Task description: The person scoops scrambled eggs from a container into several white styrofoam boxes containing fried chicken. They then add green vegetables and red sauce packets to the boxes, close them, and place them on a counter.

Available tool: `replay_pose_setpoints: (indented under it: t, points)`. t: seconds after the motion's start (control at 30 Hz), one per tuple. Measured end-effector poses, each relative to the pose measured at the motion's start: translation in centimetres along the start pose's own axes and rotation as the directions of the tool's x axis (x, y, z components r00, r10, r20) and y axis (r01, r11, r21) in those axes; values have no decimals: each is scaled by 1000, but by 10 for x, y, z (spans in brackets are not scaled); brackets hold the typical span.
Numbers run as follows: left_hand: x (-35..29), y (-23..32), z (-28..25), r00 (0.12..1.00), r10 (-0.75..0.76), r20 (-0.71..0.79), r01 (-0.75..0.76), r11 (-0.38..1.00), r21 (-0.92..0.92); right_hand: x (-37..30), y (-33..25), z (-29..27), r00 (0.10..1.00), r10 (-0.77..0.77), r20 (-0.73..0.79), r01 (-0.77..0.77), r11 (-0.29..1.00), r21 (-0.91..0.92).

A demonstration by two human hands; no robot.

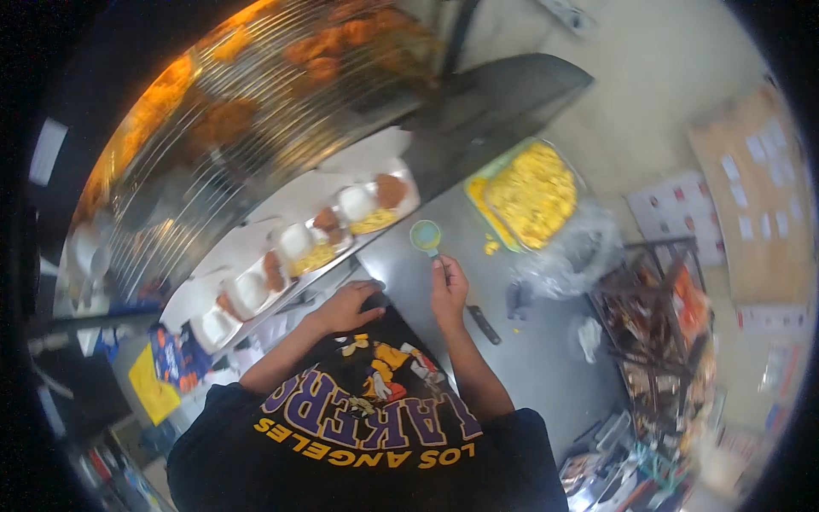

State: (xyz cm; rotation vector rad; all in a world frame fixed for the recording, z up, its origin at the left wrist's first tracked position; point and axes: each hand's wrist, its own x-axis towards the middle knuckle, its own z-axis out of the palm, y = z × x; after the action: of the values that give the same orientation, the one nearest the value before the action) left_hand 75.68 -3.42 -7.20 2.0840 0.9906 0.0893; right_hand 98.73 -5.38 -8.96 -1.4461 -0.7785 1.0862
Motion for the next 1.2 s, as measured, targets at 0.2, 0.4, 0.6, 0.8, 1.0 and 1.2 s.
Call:
replay_pose_setpoints:
  t: [0.2,0.4,0.6,0.8,1.0,1.2]
  points:
    - [91,26,15,967,191,170,-114,918,-380,27,-43,-102,878,-343,-333,147,857,-494]
    - [214,49,16,996,10,83,54,679,-732,112,-101,-158,877,-477,-54,234,524,-819]
    - [312,43,25,988,-125,-89,54,826,-560,193,-78,-145,923,-112,367,354,-119,-927]
    - [320,44,26,967,-92,-236,10,945,-328,218,-87,-148,944,-284,168,138,-124,-983]
    - [319,45,34,971,-146,-191,34,871,-490,183,-51,-140,971,-136,198,163,-230,-959]
    - [316,50,26,977,-128,-168,10,822,-570,200,-62,-145,975,-179,135,91,-238,-967]
